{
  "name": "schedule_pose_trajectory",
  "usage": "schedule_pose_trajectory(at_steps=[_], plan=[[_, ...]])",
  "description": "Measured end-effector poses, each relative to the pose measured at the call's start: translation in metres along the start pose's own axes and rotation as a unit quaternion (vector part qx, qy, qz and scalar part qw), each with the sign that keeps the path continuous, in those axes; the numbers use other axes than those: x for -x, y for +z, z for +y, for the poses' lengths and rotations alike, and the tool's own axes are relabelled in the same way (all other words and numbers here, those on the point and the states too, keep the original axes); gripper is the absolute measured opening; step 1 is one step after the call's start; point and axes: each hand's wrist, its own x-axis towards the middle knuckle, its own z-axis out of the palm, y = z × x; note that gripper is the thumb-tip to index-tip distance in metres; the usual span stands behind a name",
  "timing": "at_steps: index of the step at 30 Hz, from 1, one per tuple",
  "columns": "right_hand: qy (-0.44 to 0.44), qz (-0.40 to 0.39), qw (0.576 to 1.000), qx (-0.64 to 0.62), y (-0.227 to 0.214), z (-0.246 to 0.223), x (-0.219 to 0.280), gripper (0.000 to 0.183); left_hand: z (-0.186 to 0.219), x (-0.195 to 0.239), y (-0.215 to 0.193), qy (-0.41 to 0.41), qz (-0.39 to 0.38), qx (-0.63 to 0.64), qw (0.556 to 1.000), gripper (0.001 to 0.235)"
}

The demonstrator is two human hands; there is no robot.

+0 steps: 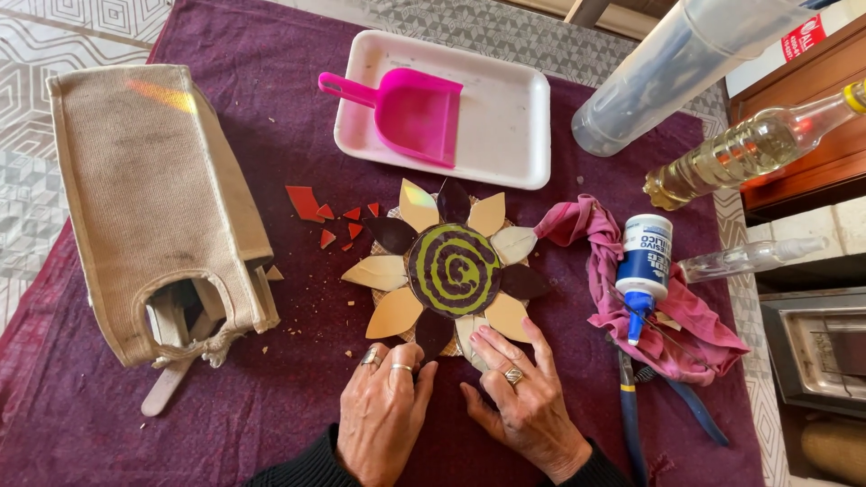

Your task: The person applies glue from a bottle onto small petal-shaped pieces and presses them onto a round mosaic sunflower base on the table, adding petals around the spiral center. They then handle a canvas bag and sort through scrap pieces on the table.

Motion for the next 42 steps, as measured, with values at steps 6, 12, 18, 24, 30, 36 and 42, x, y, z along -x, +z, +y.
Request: schedule_pose_trajectory(at_steps=[6, 12, 18, 24, 30, 36, 42], plan=[[0.002, -0.003, 1.0, 0.001, 0.0, 0.0, 0.0, 0.025, 0.001, -0.002, 0.001, 0.008, 0.002, 0.006, 1.0, 0.022], [0.002, -0.005, 1.0, 0.002, 0.0, 0.0, 0.0, 0.025, 0.0, -0.003, 0.003, 0.01, -0.001, 0.012, 1.0, 0.022], [0.001, -0.005, 1.0, 0.004, 0.001, 0.001, 0.001, 0.025, 0.003, -0.005, -0.003, 0.008, 0.004, -0.009, 1.0, 0.028], [-0.006, 0.005, 1.0, 0.0, 0.001, 0.002, 0.002, 0.027, 0.013, -0.012, -0.011, 0.04, 0.037, -0.06, 0.997, 0.04], [-0.021, 0.041, 0.999, -0.004, -0.014, 0.001, 0.002, 0.029, 0.022, -0.021, -0.006, 0.06, 0.041, -0.084, 0.994, 0.045], [0.171, 0.105, 0.979, 0.027, -0.066, 0.042, 0.007, 0.033, 0.023, -0.024, -0.002, 0.057, 0.024, -0.103, 0.993, 0.047], [0.398, 0.055, 0.912, 0.08, -0.115, 0.114, 0.017, 0.055, 0.025, -0.02, 0.005, 0.063, 0.028, -0.125, 0.99, 0.047]])
